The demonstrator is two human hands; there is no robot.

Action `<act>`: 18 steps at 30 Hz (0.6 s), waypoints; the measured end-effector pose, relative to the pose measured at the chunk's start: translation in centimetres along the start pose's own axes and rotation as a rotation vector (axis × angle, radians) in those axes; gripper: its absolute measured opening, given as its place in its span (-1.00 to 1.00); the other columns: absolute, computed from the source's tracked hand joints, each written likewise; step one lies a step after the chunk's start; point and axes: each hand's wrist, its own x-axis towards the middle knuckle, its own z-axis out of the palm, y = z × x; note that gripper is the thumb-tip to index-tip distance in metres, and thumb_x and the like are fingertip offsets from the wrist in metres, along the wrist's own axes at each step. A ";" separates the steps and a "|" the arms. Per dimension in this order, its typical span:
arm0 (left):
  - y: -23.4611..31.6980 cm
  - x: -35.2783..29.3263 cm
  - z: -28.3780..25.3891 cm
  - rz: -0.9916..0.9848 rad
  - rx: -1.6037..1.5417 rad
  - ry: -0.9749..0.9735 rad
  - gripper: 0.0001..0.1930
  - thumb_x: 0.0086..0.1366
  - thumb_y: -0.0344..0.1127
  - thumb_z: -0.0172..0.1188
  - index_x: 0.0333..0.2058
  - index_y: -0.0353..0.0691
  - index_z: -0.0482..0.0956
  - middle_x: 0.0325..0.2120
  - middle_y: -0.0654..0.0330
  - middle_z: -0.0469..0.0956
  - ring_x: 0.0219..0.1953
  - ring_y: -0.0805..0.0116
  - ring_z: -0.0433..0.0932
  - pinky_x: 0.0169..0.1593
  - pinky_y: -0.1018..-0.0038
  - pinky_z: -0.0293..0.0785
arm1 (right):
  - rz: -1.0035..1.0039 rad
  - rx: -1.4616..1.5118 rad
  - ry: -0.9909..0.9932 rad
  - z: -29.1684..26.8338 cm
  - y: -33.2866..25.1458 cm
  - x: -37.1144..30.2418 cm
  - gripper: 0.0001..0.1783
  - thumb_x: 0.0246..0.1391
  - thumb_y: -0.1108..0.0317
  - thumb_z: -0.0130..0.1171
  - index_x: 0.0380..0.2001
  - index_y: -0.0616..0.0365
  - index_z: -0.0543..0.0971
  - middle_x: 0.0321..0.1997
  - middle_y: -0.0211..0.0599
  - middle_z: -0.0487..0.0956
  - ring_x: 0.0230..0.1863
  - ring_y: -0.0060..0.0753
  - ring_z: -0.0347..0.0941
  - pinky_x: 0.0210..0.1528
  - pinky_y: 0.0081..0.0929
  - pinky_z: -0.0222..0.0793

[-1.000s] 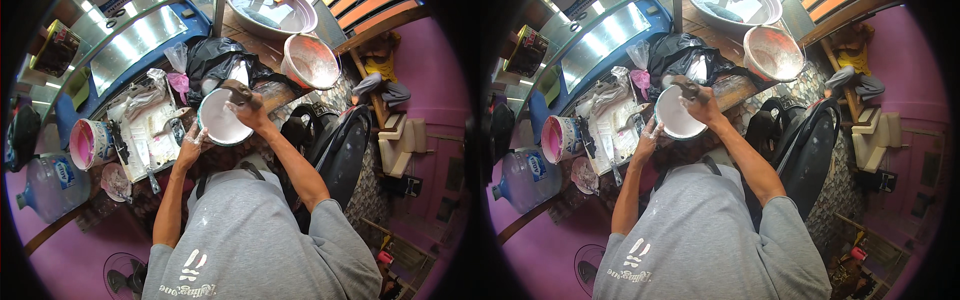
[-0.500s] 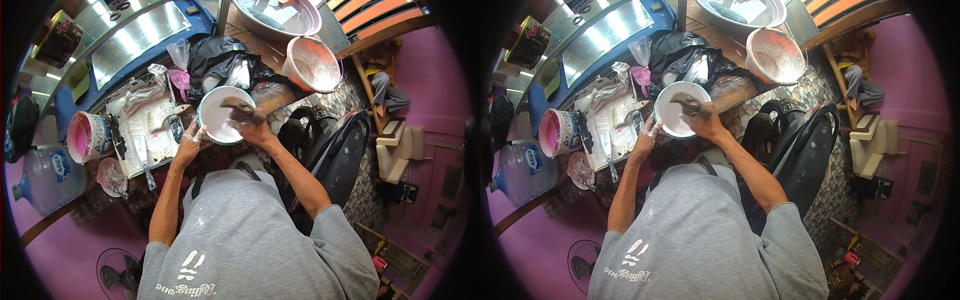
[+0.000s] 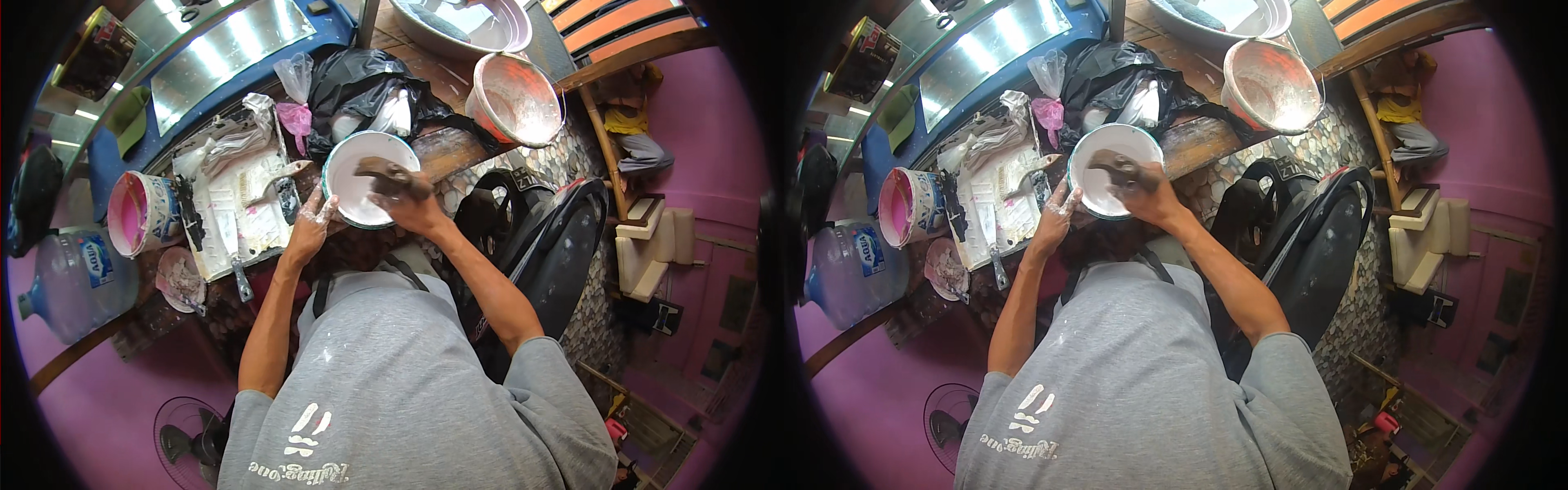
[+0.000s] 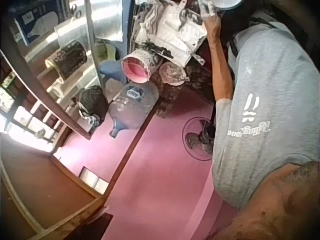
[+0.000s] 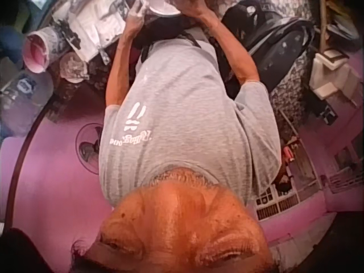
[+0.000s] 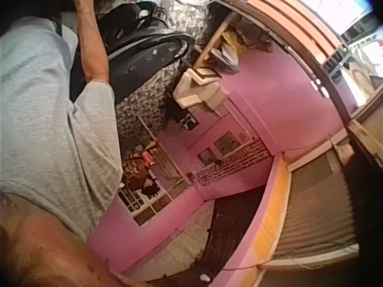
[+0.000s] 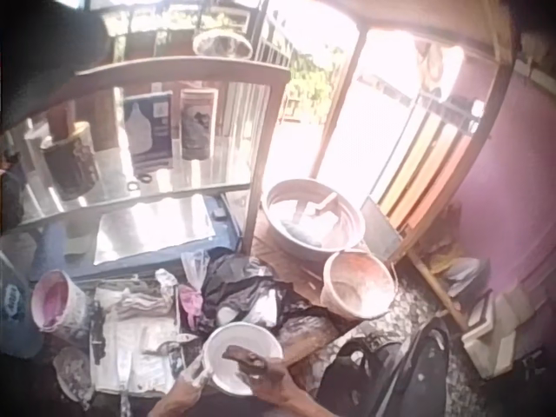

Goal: The person squeezes white material from a cloth into a container, stirs it with a tool, and then uses a brush to apply white paint from the container onto a surface.

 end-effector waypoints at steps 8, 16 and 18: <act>-0.4 0.2 -0.3 0.007 -0.024 -0.020 -0.48 0.38 -0.17 0.05 0.24 -0.20 0.20 -0.10 0.07 0.49 -0.16 0.39 0.55 -0.15 0.41 0.61 | 0.002 -0.116 0.177 -1.1 3.3 3.7 -0.83 -0.05 0.33 0.32 -0.44 0.16 0.56 -0.52 -0.31 0.57 -0.50 -0.37 0.52 -0.42 -0.40 0.43; 0.6 0.0 0.3 0.015 0.028 -0.005 -0.46 0.38 -0.14 0.04 0.24 -0.23 0.20 -0.06 0.01 0.48 -0.10 0.33 0.52 -0.15 0.41 0.58 | -0.187 -0.073 0.116 2.1 0.9 1.9 -0.78 -0.09 0.47 0.27 -0.30 0.22 0.58 -0.45 -0.25 0.61 -0.44 -0.40 0.54 -0.31 -0.41 0.46; 0.6 -0.2 0.0 0.010 0.046 -0.006 -0.46 0.38 -0.14 0.04 0.24 -0.23 0.21 -0.06 0.01 0.48 -0.10 0.33 0.52 -0.13 0.41 0.57 | -0.169 -0.210 0.153 2.6 1.7 3.6 -0.81 -0.08 0.46 0.26 -0.33 0.21 0.57 -0.50 -0.23 0.58 -0.50 -0.33 0.50 -0.36 -0.38 0.43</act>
